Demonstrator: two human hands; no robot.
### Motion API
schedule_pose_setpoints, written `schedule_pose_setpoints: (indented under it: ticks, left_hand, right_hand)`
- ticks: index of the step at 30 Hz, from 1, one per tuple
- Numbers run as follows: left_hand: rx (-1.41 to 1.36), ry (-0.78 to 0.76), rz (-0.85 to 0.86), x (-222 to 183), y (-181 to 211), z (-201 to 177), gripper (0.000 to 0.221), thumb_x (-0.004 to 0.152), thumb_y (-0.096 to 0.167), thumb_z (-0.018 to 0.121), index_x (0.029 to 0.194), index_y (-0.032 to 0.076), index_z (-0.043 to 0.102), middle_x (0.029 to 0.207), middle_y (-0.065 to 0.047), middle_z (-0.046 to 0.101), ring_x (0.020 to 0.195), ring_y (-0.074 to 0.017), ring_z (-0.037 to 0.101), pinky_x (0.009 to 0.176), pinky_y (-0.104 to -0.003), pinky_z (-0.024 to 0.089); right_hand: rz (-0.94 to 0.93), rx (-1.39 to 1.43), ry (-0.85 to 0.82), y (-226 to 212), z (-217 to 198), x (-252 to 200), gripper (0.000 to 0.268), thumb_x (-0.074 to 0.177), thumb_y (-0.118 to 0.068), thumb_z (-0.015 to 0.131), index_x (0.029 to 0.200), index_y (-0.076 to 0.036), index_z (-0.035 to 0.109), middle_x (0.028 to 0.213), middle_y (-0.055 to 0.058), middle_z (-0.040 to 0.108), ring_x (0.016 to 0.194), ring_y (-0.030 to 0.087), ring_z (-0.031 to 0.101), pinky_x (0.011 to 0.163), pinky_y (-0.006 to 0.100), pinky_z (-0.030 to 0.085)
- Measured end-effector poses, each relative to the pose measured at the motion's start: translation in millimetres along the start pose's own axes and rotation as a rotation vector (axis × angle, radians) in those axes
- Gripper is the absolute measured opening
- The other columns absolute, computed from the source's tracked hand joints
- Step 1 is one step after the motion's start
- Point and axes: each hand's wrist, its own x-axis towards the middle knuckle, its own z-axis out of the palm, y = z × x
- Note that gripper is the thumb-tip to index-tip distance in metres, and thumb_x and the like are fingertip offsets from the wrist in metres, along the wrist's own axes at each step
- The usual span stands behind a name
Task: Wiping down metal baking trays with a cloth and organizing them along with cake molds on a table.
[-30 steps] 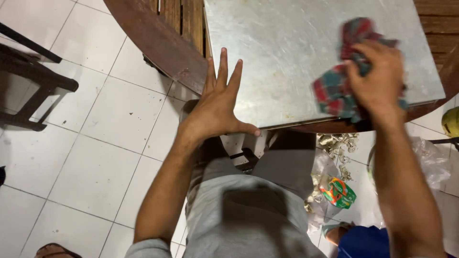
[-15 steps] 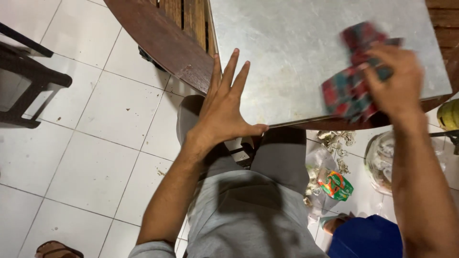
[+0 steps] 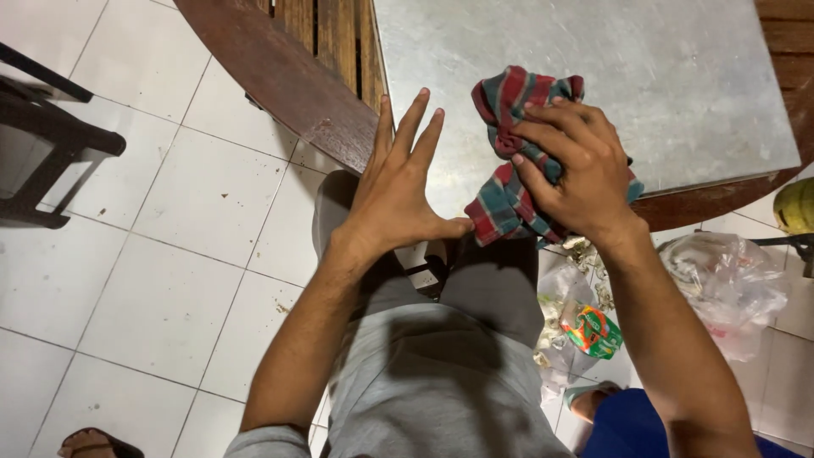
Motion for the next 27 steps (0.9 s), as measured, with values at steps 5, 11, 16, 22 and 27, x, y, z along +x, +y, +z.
schedule_pose_setpoints:
  ticks: [5, 11, 16, 22, 27]
  left_hand:
    - [-0.011, 0.022, 0.014, -1.1, -2.9, 3.3, 0.145, 0.065, 0.06, 0.102, 0.167, 0.011, 0.011, 0.174, -0.007, -0.002, 0.157, -0.0446, -0.014, 0.126, -0.065, 0.024]
    - [-0.011, 0.027, 0.021, -2.4, -5.1, 6.1, 0.146, 0.064, 0.06, 0.102, 0.167, 0.013, 0.01, 0.175, -0.006, -0.001, 0.158, -0.0448, -0.013, 0.125, -0.066, 0.026]
    - [-0.005, 0.027, 0.022, -1.6, -4.0, 3.3, 0.145, 0.066, 0.059, 0.101, 0.168, 0.013, 0.009, 0.175, -0.006, -0.003, 0.158, -0.0425, -0.015, 0.126, -0.066, 0.024]
    - [-0.046, -0.013, -0.003, -1.2, -0.9, -1.7, 0.146, 0.067, 0.059, 0.103, 0.167, 0.015, 0.007, 0.175, -0.004, -0.005, 0.158, -0.0429, -0.016, 0.125, -0.065, 0.025]
    - [0.007, -0.011, -0.01, 0.5, -0.1, 2.6, 0.142, 0.067, 0.063, 0.098, 0.167, 0.011, 0.012, 0.173, -0.003, -0.006, 0.157, -0.042, -0.016, 0.125, -0.068, 0.021]
  right_hand:
    - [-0.008, -0.019, 0.006, 0.6, 0.4, -0.5, 0.026, 0.099, -0.018, 0.077, 0.123, -0.008, 0.076, 0.13, 0.011, 0.072, 0.125, 0.037, 0.06, 0.102, 0.048, 0.052]
    - [-0.008, -0.016, 0.017, -1.1, -0.1, -1.2, 0.026, 0.099, -0.018, 0.077, 0.122, -0.007, 0.076, 0.128, 0.012, 0.072, 0.125, 0.038, 0.06, 0.102, 0.05, 0.051]
    - [-0.021, -0.016, 0.029, -0.5, -0.3, -0.2, 0.025, 0.099, -0.017, 0.077, 0.122, -0.006, 0.076, 0.13, 0.012, 0.072, 0.125, 0.039, 0.06, 0.102, 0.05, 0.052]
    - [-0.066, 0.032, 0.01, 18.3, -6.4, -5.7, 0.027, 0.101, -0.015, 0.077, 0.123, -0.001, 0.075, 0.128, 0.018, 0.072, 0.121, 0.041, 0.061, 0.104, 0.051, 0.052]
    - [0.024, -0.04, 0.029, 28.4, -7.2, -10.1, 0.026, 0.101, -0.014, 0.08, 0.124, -0.001, 0.079, 0.13, 0.016, 0.074, 0.119, 0.035, 0.06, 0.101, 0.046, 0.052]
